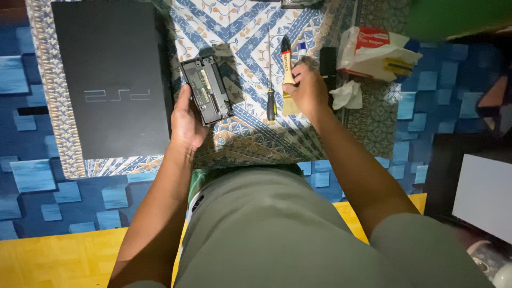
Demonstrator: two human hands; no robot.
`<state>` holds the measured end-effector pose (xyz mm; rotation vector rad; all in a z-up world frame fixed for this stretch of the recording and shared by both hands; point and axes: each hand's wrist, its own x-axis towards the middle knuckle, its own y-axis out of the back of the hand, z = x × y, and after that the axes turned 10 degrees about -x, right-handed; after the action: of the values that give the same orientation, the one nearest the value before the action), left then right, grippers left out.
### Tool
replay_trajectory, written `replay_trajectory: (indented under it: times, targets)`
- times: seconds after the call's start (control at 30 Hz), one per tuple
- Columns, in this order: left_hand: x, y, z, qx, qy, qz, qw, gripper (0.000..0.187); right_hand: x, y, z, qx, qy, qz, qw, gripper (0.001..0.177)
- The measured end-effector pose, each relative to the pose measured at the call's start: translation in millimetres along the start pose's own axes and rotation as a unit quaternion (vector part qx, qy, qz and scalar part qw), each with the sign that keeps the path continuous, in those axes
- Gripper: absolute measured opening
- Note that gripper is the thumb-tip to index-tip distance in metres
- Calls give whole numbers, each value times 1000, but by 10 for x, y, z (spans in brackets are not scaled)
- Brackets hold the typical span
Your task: The person cleans a small electronic component by hand using a large brush, a small brush, and a cloth.
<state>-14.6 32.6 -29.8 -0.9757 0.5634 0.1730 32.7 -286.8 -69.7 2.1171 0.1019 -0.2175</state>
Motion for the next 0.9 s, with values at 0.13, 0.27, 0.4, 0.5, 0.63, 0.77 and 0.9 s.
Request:
replay_trajectory:
  times: [0.13, 0.27, 0.4, 0.5, 0.63, 0.77, 0.9]
  targets:
    - [-3, 9, 37, 27, -2, 30, 999, 53, -23, -31, 58, -47, 71, 77, 993, 35]
    - [1, -8, 53, 6, 25, 35, 999, 62, -3, 101, 11, -54, 20, 35, 998, 30]
    - [1, -32, 197, -6, 10, 3, 1000, 62, 44, 606, 91, 12, -54, 73, 996, 26]
    - [-21, -40, 273, -11, -7, -46, 999, 58, -45, 955, 297, -29, -78, 144, 986, 28]
    - [-69, -59, 292, -15, -7, -36, 999, 58, -311, 966, 529, -90, -48, 145, 984, 23]
    - [-125, -42, 217, 25, 14, 30, 999, 60, -553, 775, 674, -177, -70, 148, 971, 46]
    - [-133, -33, 62, 53, 71, 88, 992, 62, -651, 570, 950, -143, -17, 174, 974, 54]
